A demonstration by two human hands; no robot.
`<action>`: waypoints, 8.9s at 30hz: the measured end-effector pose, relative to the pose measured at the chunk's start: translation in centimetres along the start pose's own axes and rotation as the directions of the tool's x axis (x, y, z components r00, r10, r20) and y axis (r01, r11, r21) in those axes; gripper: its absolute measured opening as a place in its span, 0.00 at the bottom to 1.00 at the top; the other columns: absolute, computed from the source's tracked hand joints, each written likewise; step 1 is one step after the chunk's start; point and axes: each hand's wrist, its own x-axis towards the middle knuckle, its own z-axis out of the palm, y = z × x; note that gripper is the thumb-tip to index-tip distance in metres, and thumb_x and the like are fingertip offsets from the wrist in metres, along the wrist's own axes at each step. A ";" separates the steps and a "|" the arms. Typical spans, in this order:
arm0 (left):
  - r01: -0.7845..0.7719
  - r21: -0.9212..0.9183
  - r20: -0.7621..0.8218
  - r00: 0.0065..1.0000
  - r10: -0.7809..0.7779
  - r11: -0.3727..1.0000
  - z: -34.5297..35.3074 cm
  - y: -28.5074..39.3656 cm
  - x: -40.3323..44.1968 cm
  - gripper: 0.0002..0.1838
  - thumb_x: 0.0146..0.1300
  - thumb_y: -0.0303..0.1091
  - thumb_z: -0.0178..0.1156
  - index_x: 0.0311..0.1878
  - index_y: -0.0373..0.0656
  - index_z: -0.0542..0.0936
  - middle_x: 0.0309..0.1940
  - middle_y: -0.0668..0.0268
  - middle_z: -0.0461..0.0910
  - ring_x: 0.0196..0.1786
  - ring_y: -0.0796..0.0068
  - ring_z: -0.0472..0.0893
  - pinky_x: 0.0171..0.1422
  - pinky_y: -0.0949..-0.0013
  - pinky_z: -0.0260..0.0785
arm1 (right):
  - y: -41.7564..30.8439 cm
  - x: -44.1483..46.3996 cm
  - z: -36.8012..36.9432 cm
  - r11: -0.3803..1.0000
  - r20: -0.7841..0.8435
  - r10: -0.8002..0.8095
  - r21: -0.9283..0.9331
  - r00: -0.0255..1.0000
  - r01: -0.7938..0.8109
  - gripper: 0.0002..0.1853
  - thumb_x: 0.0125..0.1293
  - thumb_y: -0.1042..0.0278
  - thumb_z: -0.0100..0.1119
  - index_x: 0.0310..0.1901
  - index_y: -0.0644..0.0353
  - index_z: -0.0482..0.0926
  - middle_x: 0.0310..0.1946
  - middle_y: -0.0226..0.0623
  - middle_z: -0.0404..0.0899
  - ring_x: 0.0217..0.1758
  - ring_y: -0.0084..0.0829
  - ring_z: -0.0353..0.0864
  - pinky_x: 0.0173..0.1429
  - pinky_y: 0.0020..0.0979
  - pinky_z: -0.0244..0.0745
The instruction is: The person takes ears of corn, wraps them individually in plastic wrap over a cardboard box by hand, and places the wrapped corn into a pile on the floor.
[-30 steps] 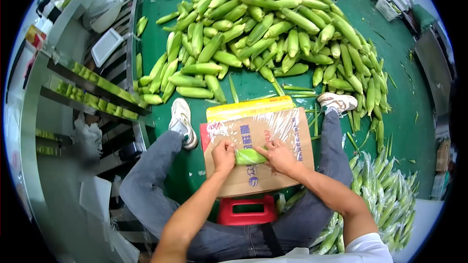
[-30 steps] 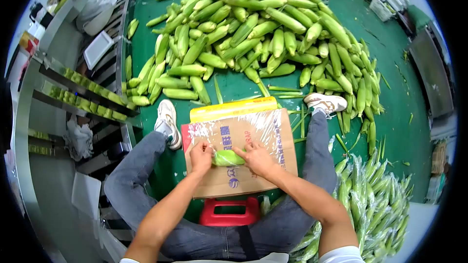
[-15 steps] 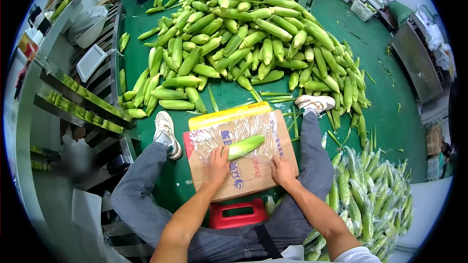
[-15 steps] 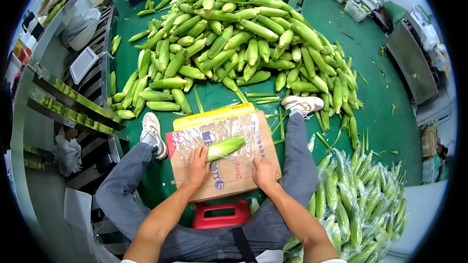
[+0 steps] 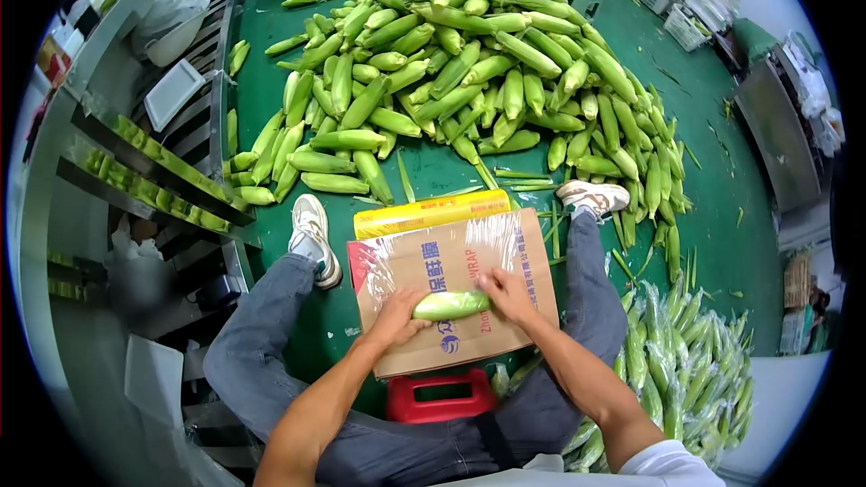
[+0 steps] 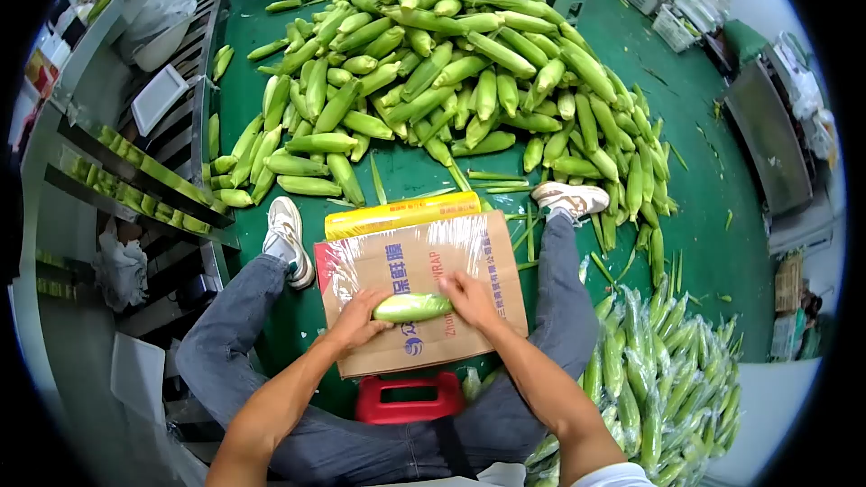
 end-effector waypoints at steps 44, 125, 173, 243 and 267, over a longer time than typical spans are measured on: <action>-0.095 0.033 0.058 0.994 0.093 0.995 4.8 15.7 -4.5 0.21 0.71 0.57 0.58 0.42 0.46 0.82 0.29 0.48 0.83 0.33 0.43 0.84 0.36 0.47 0.75 | -3.4 -27.2 -14.2 0.980 0.097 0.178 -0.111 0.979 -0.167 0.28 0.70 0.58 0.64 0.69 0.59 0.75 0.56 0.45 0.84 0.50 0.35 0.86 0.56 0.35 0.80; -0.049 0.286 -0.383 0.910 0.161 0.957 3.7 1.7 -0.1 0.30 0.55 0.32 0.72 0.62 0.40 0.78 0.56 0.52 0.76 0.57 0.45 0.76 0.64 0.51 0.70 | -2.3 -6.4 -3.6 0.887 -0.400 -0.176 -0.461 0.899 -0.031 0.33 0.50 0.50 0.79 0.52 0.66 0.81 0.44 0.56 0.84 0.51 0.54 0.83 0.57 0.49 0.77; -0.098 -0.128 0.341 0.930 0.137 0.987 1.7 5.0 0.9 0.26 0.54 0.37 0.71 0.57 0.40 0.80 0.47 0.49 0.83 0.50 0.44 0.81 0.55 0.49 0.73 | -5.1 5.0 -1.5 0.603 0.422 -0.342 -0.587 0.840 0.540 0.29 0.78 0.45 0.43 0.63 0.64 0.74 0.66 0.47 0.75 0.71 0.45 0.72 0.72 0.56 0.64; 0.086 0.415 0.202 0.962 -0.184 0.906 4.5 1.5 -4.8 0.09 0.59 0.32 0.58 0.36 0.41 0.87 0.34 0.59 0.80 0.37 0.61 0.84 0.32 0.60 0.77 | -14.5 36.4 20.6 0.850 0.437 0.039 -0.487 0.899 0.199 0.27 0.58 0.45 0.74 0.43 0.64 0.83 0.43 0.47 0.87 0.46 0.45 0.86 0.50 0.45 0.80; -0.037 0.267 -0.503 0.847 0.173 0.963 3.5 4.3 1.8 0.26 0.58 0.36 0.71 0.60 0.41 0.80 0.53 0.49 0.80 0.56 0.46 0.78 0.62 0.51 0.71 | -1.3 0.9 -1.1 0.713 0.491 -0.285 -0.465 0.823 0.525 0.25 0.50 0.65 0.77 0.48 0.67 0.79 0.44 0.52 0.81 0.50 0.55 0.81 0.54 0.47 0.79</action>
